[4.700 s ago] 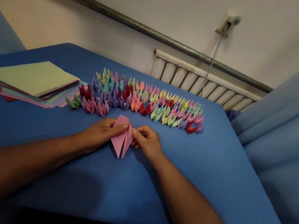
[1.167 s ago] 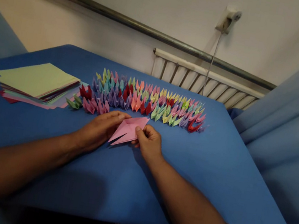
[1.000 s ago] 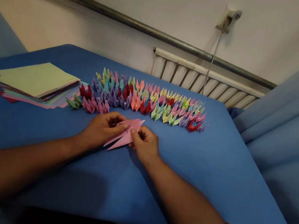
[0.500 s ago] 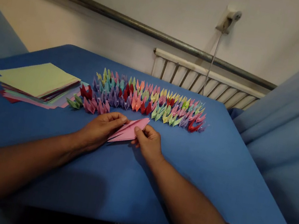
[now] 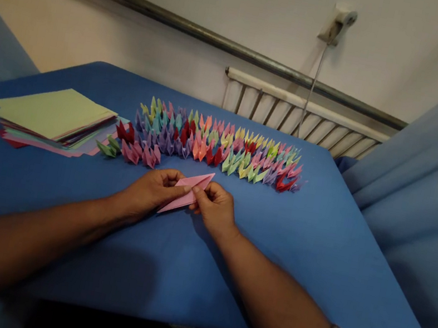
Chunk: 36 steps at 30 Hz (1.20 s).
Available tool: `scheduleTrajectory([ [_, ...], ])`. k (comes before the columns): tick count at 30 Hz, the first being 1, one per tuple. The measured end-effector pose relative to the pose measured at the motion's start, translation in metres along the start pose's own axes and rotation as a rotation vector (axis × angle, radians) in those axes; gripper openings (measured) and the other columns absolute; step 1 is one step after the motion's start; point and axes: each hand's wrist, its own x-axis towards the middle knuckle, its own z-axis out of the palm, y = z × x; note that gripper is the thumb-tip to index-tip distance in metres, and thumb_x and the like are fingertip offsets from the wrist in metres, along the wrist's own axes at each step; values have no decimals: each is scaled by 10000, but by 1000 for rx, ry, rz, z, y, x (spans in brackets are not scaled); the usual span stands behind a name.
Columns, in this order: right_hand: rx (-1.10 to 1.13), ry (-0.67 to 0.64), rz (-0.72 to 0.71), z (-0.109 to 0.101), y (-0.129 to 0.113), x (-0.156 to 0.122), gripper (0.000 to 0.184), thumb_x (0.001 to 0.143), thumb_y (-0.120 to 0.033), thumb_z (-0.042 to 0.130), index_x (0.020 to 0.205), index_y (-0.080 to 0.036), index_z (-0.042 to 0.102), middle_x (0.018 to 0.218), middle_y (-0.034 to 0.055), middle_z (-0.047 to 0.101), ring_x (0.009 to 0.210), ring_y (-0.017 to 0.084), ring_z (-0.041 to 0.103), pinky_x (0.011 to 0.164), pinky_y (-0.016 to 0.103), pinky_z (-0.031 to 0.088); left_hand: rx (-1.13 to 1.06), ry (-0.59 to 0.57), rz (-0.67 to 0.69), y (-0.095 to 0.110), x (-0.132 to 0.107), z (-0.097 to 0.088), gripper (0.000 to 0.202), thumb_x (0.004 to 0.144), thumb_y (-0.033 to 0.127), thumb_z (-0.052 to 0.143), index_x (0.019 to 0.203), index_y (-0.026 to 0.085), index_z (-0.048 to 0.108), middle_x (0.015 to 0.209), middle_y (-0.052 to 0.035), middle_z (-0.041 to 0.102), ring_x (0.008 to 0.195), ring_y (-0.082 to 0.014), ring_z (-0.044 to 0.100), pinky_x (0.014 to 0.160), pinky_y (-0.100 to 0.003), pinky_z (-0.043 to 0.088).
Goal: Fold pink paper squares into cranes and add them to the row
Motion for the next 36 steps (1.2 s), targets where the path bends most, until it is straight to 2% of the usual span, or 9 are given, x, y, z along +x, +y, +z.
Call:
scheduleTrajectory([
  [4, 22, -13, -61, 0, -4, -2, 383, 629, -507, 776, 687, -190, 569, 584, -40, 599, 492, 81, 507, 476, 209, 396, 116, -6, 45, 1, 4, -3, 283, 665, 422, 724, 713, 174, 597, 627, 33, 575, 560, -118, 505, 493, -217, 341],
  [7, 62, 34, -82, -3, -9, -1, 373, 635, -495, 777, 733, -187, 592, 592, -49, 587, 512, 80, 493, 498, 211, 383, 125, -92, 57, 0, 5, -6, 285, 685, 415, 723, 783, 168, 619, 688, 14, 630, 608, -135, 563, 539, -231, 393],
  [11, 58, 59, 26, -12, -8, 3, 356, 643, -489, 761, 684, -185, 580, 483, -66, 519, 436, 76, 423, 448, 215, 314, 104, -181, 68, -4, 6, -10, 328, 719, 382, 721, 953, 169, 639, 793, -22, 692, 698, -169, 633, 610, -264, 459],
  [14, 13, -10, 108, -22, -6, 7, 339, 640, -475, 752, 683, -187, 580, 467, -60, 526, 414, 80, 419, 421, 208, 280, 135, -203, 74, -6, 7, -14, 350, 729, 345, 711, 1026, 175, 634, 791, -21, 693, 698, -173, 642, 611, -273, 470],
  [19, -267, -157, 163, -44, -2, 11, 231, 673, -384, 703, 651, -188, 581, 488, -56, 543, 412, 86, 445, 418, 205, 291, 227, -280, 100, -11, 12, -21, 433, 689, 273, 712, 1106, 193, 626, 828, -15, 700, 757, -183, 660, 692, -303, 503],
  [23, -549, -179, 86, -55, 2, 8, 164, 724, -291, 656, 612, -192, 588, 499, -53, 542, 447, 91, 457, 468, 216, 318, 448, -178, 194, -13, 13, -24, 437, 706, 262, 693, 1137, 212, 647, 977, -51, 719, 896, -232, 669, 818, -361, 503],
  [30, -1104, -121, -45, -49, -10, -3, 88, 797, -263, 629, 738, -218, 674, 663, 16, 667, 590, 144, 528, 523, 265, 266, 741, -153, 221, -7, 11, -30, 405, 775, 222, 616, 1179, 211, 643, 1059, -71, 722, 980, -274, 658, 904, -404, 472],
  [33, -1174, -124, -63, -45, -14, -6, 89, 820, -262, 618, 768, -217, 675, 680, 32, 674, 591, 153, 532, 532, 281, 252, 865, -156, 287, -7, 8, -32, 400, 791, 225, 605, 1187, 190, 645, 1163, -107, 688, 1085, -315, 621, 963, -443, 449],
  [36, -1178, -128, -67, -44, -14, -7, 91, 832, -256, 618, 768, -218, 671, 683, 30, 674, 589, 151, 528, 539, 285, 250, 954, -182, 454, -7, 1, -28, 467, 824, 222, 572, 1290, 191, 577, 1375, -116, 567, 1299, -322, 476, 1095, -475, 344],
])
